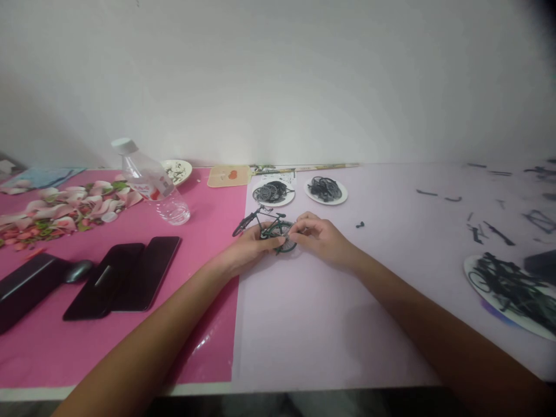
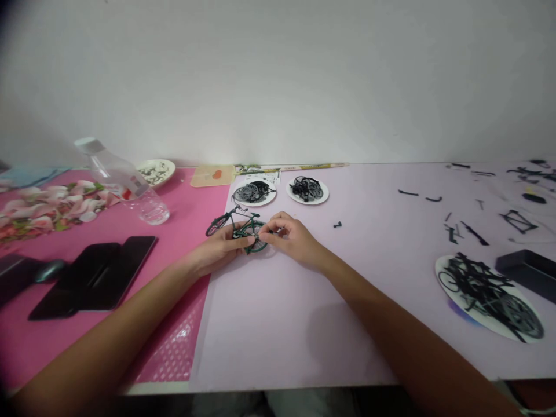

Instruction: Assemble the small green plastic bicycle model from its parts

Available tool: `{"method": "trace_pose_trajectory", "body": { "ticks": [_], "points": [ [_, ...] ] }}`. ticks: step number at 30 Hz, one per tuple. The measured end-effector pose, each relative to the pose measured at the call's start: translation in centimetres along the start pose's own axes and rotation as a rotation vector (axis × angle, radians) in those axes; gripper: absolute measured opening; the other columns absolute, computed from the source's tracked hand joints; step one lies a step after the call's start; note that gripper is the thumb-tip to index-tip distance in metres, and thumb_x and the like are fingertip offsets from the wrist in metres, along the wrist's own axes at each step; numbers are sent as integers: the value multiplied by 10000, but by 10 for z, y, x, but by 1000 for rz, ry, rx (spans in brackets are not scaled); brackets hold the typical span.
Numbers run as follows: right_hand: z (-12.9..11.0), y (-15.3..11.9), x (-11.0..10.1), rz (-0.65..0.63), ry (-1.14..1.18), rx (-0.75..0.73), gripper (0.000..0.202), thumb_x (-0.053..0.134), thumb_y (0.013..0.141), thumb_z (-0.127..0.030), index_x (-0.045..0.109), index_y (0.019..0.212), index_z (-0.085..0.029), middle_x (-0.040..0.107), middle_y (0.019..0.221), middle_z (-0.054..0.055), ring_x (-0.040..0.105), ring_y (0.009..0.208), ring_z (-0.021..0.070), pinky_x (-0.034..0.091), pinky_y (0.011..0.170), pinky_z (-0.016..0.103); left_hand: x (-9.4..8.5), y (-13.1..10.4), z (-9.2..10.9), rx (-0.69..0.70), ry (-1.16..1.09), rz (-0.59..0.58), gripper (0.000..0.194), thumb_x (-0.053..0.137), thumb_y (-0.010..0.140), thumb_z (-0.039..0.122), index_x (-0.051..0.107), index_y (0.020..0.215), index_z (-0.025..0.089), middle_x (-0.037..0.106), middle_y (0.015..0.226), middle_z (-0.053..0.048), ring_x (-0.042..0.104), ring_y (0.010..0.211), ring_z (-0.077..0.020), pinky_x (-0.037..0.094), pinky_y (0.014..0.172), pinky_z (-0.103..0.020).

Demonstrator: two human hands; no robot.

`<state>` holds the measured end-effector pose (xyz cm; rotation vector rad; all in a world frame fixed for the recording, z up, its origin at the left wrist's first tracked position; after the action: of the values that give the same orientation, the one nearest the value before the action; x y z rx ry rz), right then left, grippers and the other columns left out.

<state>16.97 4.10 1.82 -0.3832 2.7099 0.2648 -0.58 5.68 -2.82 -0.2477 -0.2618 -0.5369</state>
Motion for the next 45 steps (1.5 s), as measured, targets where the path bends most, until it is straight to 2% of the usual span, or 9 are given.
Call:
{"method": "trace_pose_trajectory", "body": {
  "ticks": [13,17,21,24,28,33,38,41,45],
  "points": [
    [0,2,-2,53,18,-23,277,705,904,-493,770,936,-226,625,1047,49,600,931,180,482,826,325,0,0,-2,5,-38,0,531,902,749,296,643,1197,176,690,1032,-53,623,843,-134,431,756,-267],
    [-1,6,-24,194,-50,-50,304,623,967,-490,746,932,-215,670,1009,54,626,949,200,483,835,333,0,-1,-3,3,-80,13,559,911,735,288,634,1210,188,704,1080,-68,649,886,-156,460,818,-298],
    [3,7,-51,328,-415,-134,260,611,985,-440,742,929,-222,674,1017,69,605,1013,243,468,879,382,-1,-1,-4,-7,-110,49,580,919,725,273,625,1220,207,715,1094,-63,651,856,-137,455,792,-280],
    [18,10,-56,260,-640,-118,234,657,954,-434,763,877,-240,707,1014,67,594,1063,277,449,938,430,-2,-1,-3,-7,-124,76,584,926,715,268,621,1209,210,721,1084,-58,655,853,-133,451,770,-269],
    [35,14,-51,124,-724,-77,215,715,904,-435,784,809,-255,740,994,52,615,1031,277,469,892,416,0,-2,-2,-3,-144,75,599,927,714,263,618,1224,217,730,1106,-64,676,908,-152,465,812,-281],
    [33,13,-47,157,-786,-74,156,695,920,-342,762,835,-231,758,958,61,643,995,276,479,842,398,0,-3,0,-10,-124,74,636,936,696,266,611,1241,224,725,1086,-48,667,855,-131,468,775,-266],
    [19,6,-56,390,-602,-10,136,670,938,-343,744,914,-232,759,871,40,667,749,204,493,680,338,-1,-3,-1,-15,-86,74,653,936,697,281,604,1258,237,724,1114,-48,657,855,-128,456,758,-261],
    [4,2,-58,524,-378,-114,151,716,906,-363,752,931,-218,747,941,57,687,820,200,535,656,310,1,-3,0,-3,-72,59,648,932,706,291,591,1253,230,718,1148,-67,667,902,-155,458,779,-276],
    [-11,-4,-53,587,-107,-170,212,733,903,-422,746,945,-215,719,979,59,681,787,181,563,567,283,4,-5,2,13,-40,60,640,930,706,312,574,1232,225,707,1131,-61,660,914,-166,465,816,-303]
  ]
}}
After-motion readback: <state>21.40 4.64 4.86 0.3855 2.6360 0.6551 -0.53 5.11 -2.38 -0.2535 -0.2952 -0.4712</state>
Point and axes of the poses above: each hand's wrist, its own y-axis towards the middle knuckle, its own x-axis out of the palm, z = x × y, the point moved 6 cm from there along y, towards the middle knuckle
